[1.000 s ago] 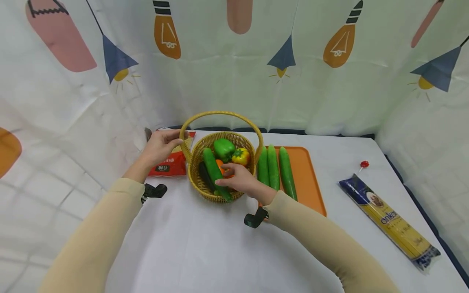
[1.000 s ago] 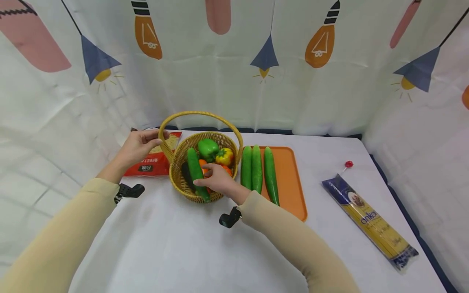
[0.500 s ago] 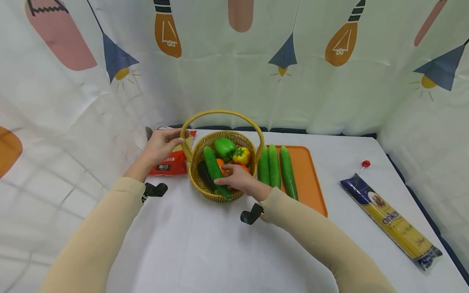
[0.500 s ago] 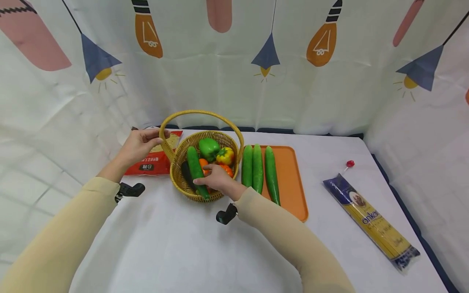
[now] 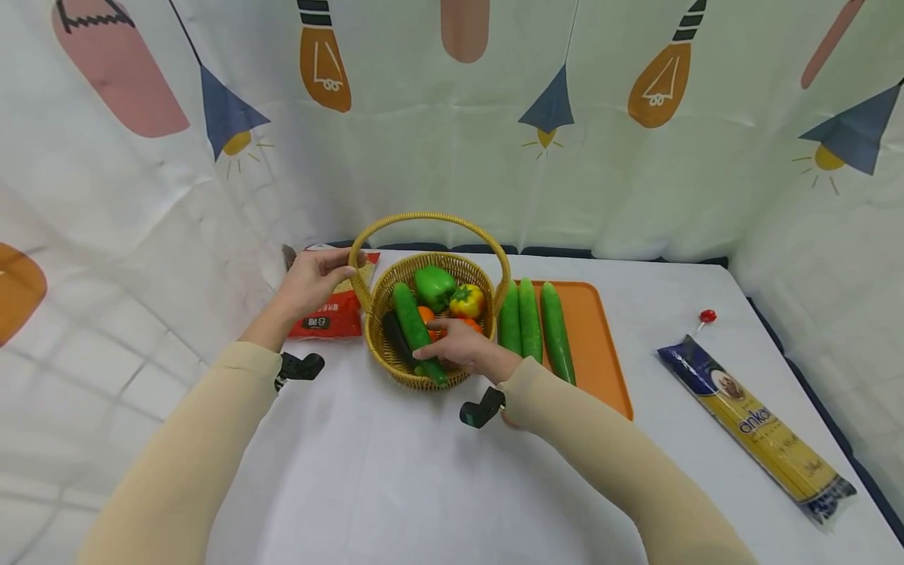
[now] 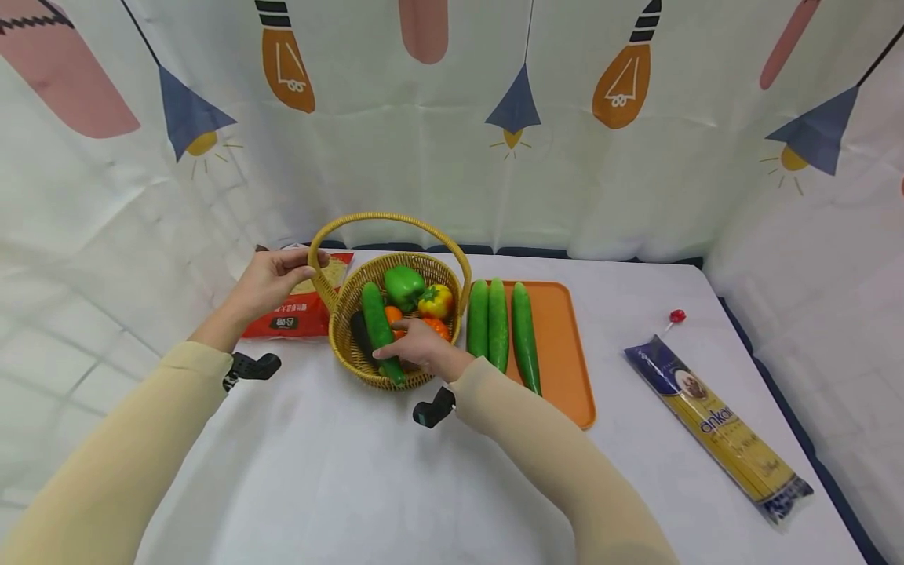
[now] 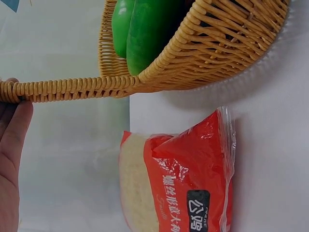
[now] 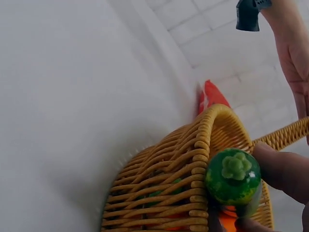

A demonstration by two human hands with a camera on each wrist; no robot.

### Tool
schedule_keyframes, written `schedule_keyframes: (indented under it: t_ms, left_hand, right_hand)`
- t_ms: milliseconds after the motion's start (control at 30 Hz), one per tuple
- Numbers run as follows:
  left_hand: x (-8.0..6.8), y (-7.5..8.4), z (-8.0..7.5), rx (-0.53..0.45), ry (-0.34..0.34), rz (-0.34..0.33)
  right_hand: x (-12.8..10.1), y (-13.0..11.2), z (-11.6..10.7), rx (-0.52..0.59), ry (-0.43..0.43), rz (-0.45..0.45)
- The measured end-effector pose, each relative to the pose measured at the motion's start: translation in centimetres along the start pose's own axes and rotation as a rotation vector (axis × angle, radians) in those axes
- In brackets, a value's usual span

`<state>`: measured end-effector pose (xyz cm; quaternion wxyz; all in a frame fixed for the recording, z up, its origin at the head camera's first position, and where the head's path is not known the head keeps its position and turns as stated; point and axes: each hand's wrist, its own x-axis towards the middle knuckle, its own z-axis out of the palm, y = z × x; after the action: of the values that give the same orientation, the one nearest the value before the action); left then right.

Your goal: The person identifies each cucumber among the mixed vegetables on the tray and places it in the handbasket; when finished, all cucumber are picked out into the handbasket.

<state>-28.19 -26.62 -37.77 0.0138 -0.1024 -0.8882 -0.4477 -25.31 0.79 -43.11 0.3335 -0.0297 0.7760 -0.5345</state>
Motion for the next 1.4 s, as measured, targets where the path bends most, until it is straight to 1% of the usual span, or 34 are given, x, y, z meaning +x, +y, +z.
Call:
schedule_keyframes:
  t_ms: [167,300,400,533,600,700,800,1067,1233,1400]
  left_hand:
    - [0.1,0.0,0.1,-0.005,0.005,0.004]
    - [0.1,-0.1,0.2,0.007,0.007,-0.002]
    - [0.2,-0.2,0.2,0.017,0.010,0.000]
    - [0.3,-0.4,0.2,0.020,0.010,0.002]
    - [0.2,-0.4,0.2,0.021,0.010,-0.003]
    - [0.2,-0.4,0.1,0.025,0.011,-0.009]
    - [0.1,-0.5,0.1,0.029,0.012,-0.011]
    - [0.2,-0.4,0.1,0.020,0.006,-0.009]
    - [0.2,-0.3,0.1,0.029,0.010,-0.007]
    - [0.2,-0.4,0.0,0.041,0.014,0.011]
  right_hand:
    - [-0.3,0.1,-0.4,0.043,-0.061,0.002]
    - [-0.7,0.1,-0.6,0.067,-0.080,0.002]
    - [-1.0,0.0,-0.7,0.133,-0.100,0.011]
    - [-1.5,0.1,-1.3,0.280,-0.143,0.009]
    - [-1.9,0.1,-1.7,0.306,-0.155,-0.011]
    - [-2.8,0.2,-2.6,0.284,-0.161,-0.044]
    - [-3.8,0.4,-3.7,0.219,-0.163,-0.081]
    - [-7.1,2.2,-7.9,0.156,-0.265,-0.161]
    - [-9.4,4.0,-10.8,0.123,-0.330,-0.200]
    - [-11.3,6.9,-13.7,0.100,-0.388,-0.239]
